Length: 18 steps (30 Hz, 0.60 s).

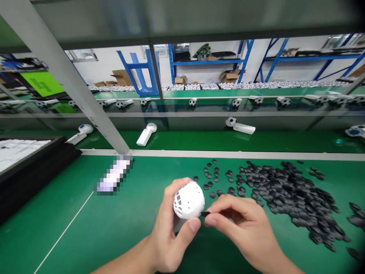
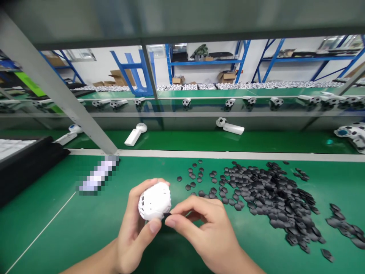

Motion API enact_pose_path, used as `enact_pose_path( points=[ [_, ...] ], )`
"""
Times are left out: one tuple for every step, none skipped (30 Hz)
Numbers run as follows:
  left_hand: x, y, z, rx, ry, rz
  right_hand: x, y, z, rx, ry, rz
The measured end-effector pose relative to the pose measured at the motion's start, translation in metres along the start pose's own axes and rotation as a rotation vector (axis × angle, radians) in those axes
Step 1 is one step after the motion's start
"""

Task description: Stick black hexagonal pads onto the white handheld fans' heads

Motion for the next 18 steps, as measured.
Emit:
enact_pose_path(
  points=[
    [0.0, -0.002, -0.001, -0.003, 0.0, -0.01, 0.0, -0.001, -0.002, 0.015, 0.001, -0.016],
    [0.0, -0.002, -0.002, -0.01, -0.007, -0.006, 0.0, -0.002, -0.004, 0.027, 0.005, -0.029],
    [0.0, -0.001, -0.003, -0.017, -0.018, 0.003, 0.0, -0.004, -0.006, 0.033, 0.011, -0.039],
    [0.0, 0.001, -0.004, -0.024, -0.029, 0.006, 0.0, -0.005, -0.008, 0.033, 0.013, -0.044],
    [0.001, 0.001, -0.004, -0.029, -0.04, -0.002, 0.0, -0.005, -0.008, 0.024, 0.009, -0.043],
    [0.001, 0.001, -0.005, -0.031, -0.05, -0.022, 0.0, -0.005, -0.008, 0.011, -0.001, -0.034],
    [0.002, 0.001, -0.006, -0.033, -0.059, -0.047, -0.001, -0.005, -0.008, -0.007, -0.01, -0.021],
    [0.003, 0.001, -0.007, -0.038, -0.067, -0.07, -0.001, -0.003, -0.008, -0.028, -0.019, -0.002],
    [0.004, 0.002, -0.008, -0.047, -0.071, -0.086, -0.001, -0.001, -0.009, -0.047, -0.026, 0.02],
    [0.005, 0.003, -0.009, -0.058, -0.073, -0.093, -0.001, 0.001, -0.009, -0.064, -0.031, 0.043],
    [0.006, 0.004, -0.01, -0.07, -0.073, -0.097, -0.002, 0.004, -0.009, -0.076, -0.036, 0.066],
    [0.007, 0.004, -0.011, -0.08, -0.073, -0.101, -0.002, 0.007, -0.01, -0.085, -0.041, 0.086],
    [0.008, 0.004, -0.011, -0.086, -0.075, -0.105, -0.003, 0.009, -0.01, -0.092, -0.046, 0.103],
    [0.009, 0.005, -0.011, -0.089, -0.08, -0.106, -0.003, 0.011, -0.01, -0.098, -0.049, 0.116],
    [0.009, 0.005, -0.01, -0.092, -0.089, -0.106, -0.003, 0.012, -0.01, -0.103, -0.046, 0.125],
    [0.009, 0.005, -0.009, -0.097, -0.099, -0.106, -0.003, 0.012, -0.01, -0.106, -0.039, 0.13],
    [0.009, 0.006, -0.008, -0.105, -0.109, -0.106, -0.003, 0.012, -0.011, -0.107, -0.028, 0.131],
    [0.009, 0.007, -0.007, -0.114, -0.119, -0.105, -0.004, 0.011, -0.012, -0.107, -0.017, 0.129]
  ],
)
Point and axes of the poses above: each hand's wrist, its own x-axis towards the middle knuckle, its own z-axis out of the back of the hand, y = z × x, the point moved 9 cm from there along x, towards the middle knuckle, and after that the axes turned 1 degree about -z, right-handed, at the moved point
